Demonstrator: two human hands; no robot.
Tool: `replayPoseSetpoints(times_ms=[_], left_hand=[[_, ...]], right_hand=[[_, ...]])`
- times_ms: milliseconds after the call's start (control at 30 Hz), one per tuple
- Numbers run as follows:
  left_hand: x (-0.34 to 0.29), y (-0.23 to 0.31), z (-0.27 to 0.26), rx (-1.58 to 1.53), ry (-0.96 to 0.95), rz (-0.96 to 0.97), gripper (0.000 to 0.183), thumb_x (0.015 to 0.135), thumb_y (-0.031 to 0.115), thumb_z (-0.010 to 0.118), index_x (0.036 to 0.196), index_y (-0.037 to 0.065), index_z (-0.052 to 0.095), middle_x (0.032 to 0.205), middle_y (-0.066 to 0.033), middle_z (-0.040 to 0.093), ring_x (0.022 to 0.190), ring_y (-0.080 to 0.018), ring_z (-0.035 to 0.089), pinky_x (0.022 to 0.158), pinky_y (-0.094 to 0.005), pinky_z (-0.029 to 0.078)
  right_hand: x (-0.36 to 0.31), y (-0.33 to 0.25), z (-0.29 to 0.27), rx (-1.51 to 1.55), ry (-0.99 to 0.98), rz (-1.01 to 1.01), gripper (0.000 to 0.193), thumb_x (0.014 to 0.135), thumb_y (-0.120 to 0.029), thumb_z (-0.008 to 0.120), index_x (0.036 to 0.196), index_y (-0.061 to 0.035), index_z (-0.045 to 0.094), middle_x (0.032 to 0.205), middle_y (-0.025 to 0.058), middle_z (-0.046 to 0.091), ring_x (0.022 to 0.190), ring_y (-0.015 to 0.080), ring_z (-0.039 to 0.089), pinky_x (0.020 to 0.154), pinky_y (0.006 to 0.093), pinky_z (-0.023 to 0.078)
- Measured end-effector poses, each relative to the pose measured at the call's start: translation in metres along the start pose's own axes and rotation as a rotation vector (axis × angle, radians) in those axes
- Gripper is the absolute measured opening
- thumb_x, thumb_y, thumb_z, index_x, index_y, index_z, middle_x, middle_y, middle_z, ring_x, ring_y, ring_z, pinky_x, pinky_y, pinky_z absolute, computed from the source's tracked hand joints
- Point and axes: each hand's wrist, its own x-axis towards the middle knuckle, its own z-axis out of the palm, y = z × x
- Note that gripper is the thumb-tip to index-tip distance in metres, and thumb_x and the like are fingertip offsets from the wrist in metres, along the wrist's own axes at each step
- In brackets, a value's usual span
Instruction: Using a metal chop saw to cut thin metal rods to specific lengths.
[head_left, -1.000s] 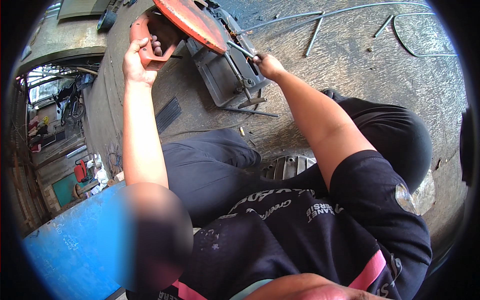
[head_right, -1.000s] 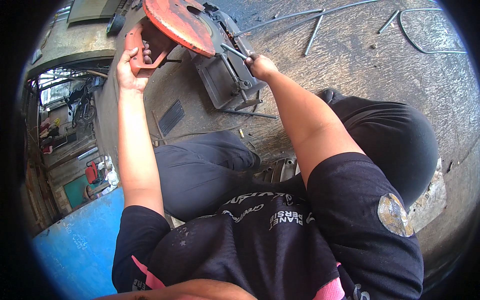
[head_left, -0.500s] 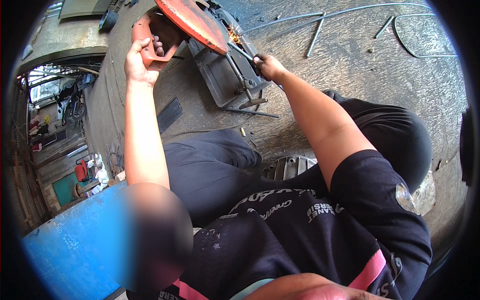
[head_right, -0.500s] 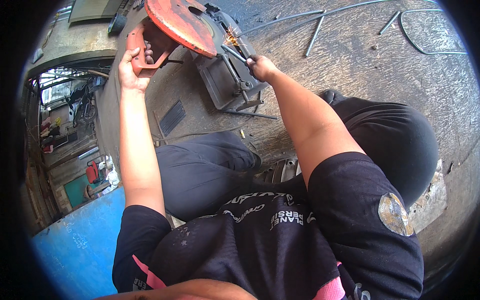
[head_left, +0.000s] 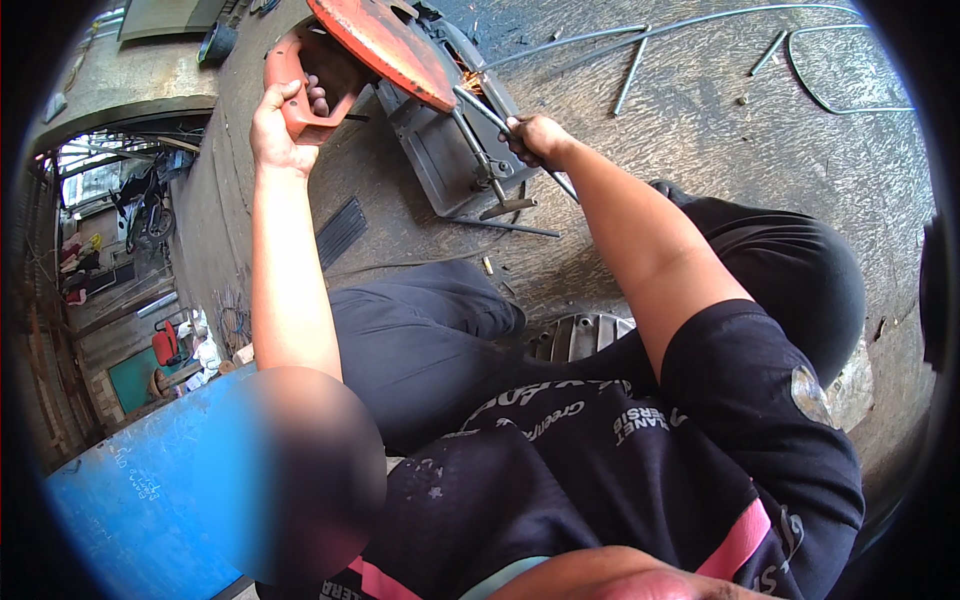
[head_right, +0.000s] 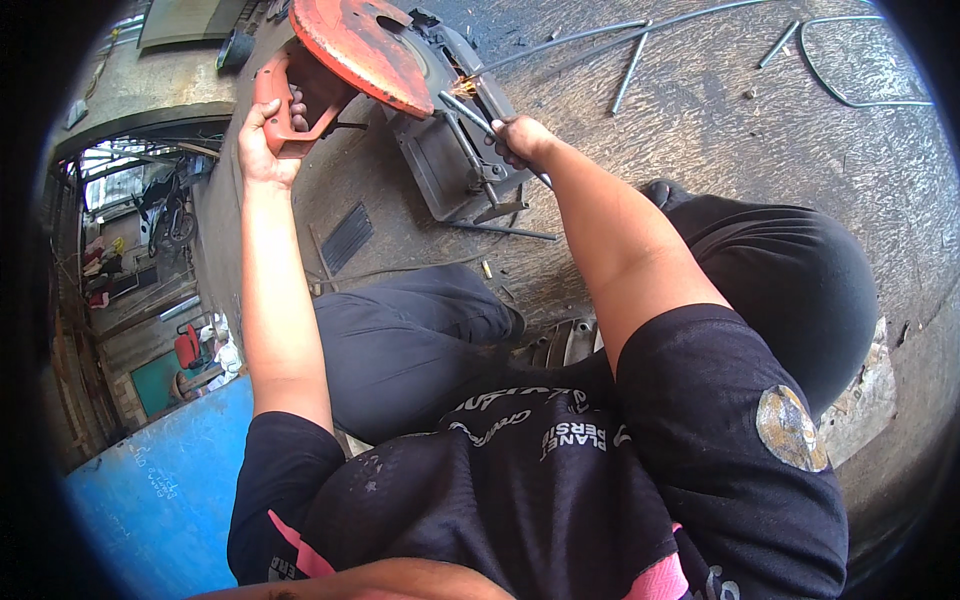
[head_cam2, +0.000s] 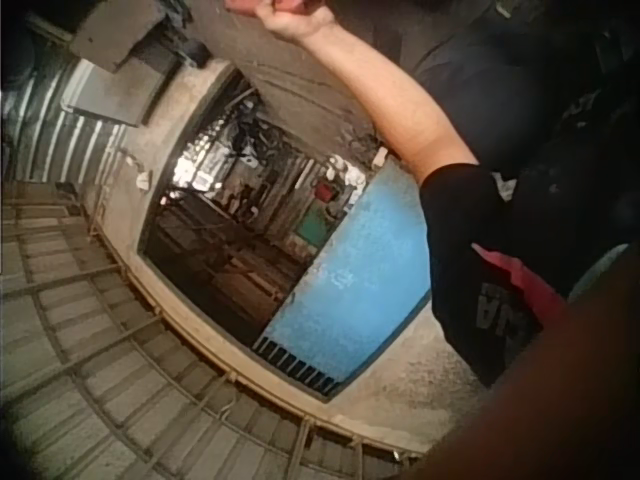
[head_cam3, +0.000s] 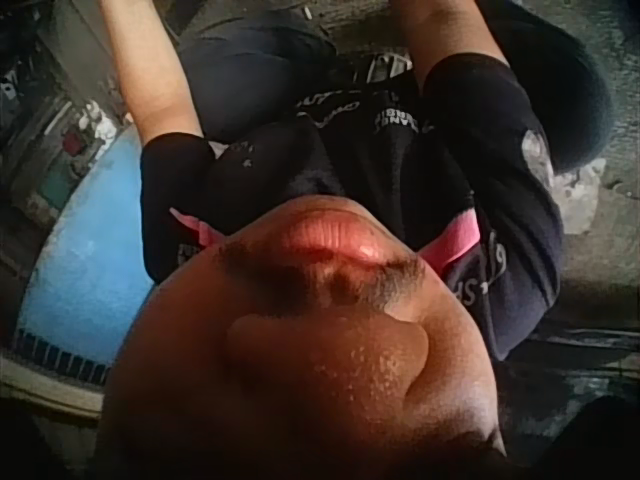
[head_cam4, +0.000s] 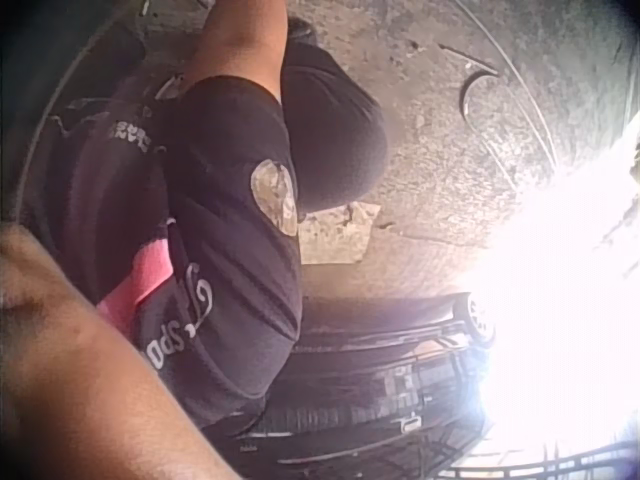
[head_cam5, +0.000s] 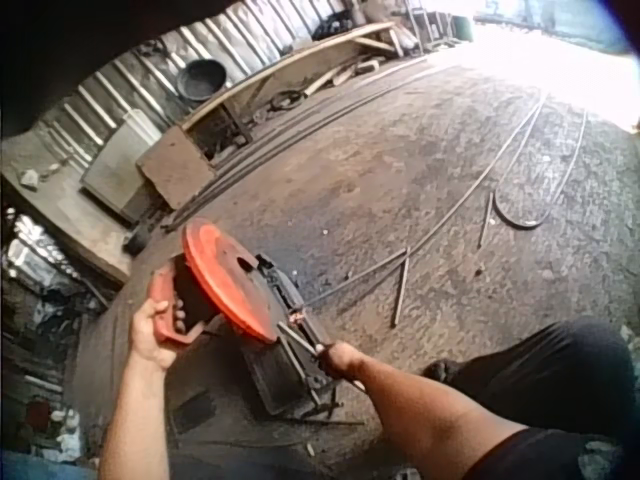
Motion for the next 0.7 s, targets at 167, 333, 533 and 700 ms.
replayPoseSetpoints(times_ms=[167, 333, 533, 700], left_hand=[[0.001, 0.0, -0.001, -0.02, 0.004, -0.012, 0.034, 0.08, 0.014, 0.054, 0.107, -0.006, 0.051, 0.087, -0.0111, 0.056, 0.073, -0.0168, 0.054, 0.068, -0.0286, 0.049], [0.001, 0.0, 0.002, -0.027, 0.013, -0.021, 0.034, 0.08, 0.014, 0.055, 0.107, -0.007, 0.051, 0.084, -0.0109, 0.056, 0.072, -0.0171, 0.054, 0.068, -0.0288, 0.049], [0.001, -0.001, 0.001, -0.031, -0.013, -0.027, 0.035, 0.08, 0.014, 0.054, 0.108, -0.006, 0.05, 0.088, -0.0118, 0.056, 0.075, -0.0174, 0.055, 0.069, -0.0286, 0.049], [-0.001, 0.001, 0.0, -0.018, 0.004, -0.02, 0.037, 0.08, 0.014, 0.054, 0.111, -0.005, 0.048, 0.094, -0.0117, 0.057, 0.077, -0.0177, 0.055, 0.071, -0.0297, 0.049]], right_hand=[[-0.001, 0.0, 0.002, -0.053, 0.014, -0.077, 0.026, 0.096, -0.029, 0.045, 0.088, -0.0053, 0.053, 0.057, 0.0004, 0.043, 0.044, 0.011, 0.038, 0.041, 0.026, 0.032], [0.004, 0.005, -0.004, -0.216, 0.105, -0.132, 0.019, 0.091, -0.025, 0.056, 0.089, -0.0058, 0.054, 0.061, 0.0019, 0.05, 0.047, 0.0104, 0.042, 0.043, 0.0259, 0.033], [0.01, 0.009, -0.007, -0.441, 0.266, -0.177, 0.035, 0.078, -0.03, 0.072, 0.095, -0.0036, 0.057, 0.071, 0.0076, 0.059, 0.063, 0.0167, 0.057, 0.057, 0.0312, 0.045], [0.006, 0.006, -0.005, -0.569, 0.337, -0.208, 0.036, 0.077, -0.029, 0.073, 0.1, -0.0041, 0.06, 0.082, 0.0112, 0.064, 0.075, 0.0196, 0.06, 0.07, 0.0328, 0.048]])
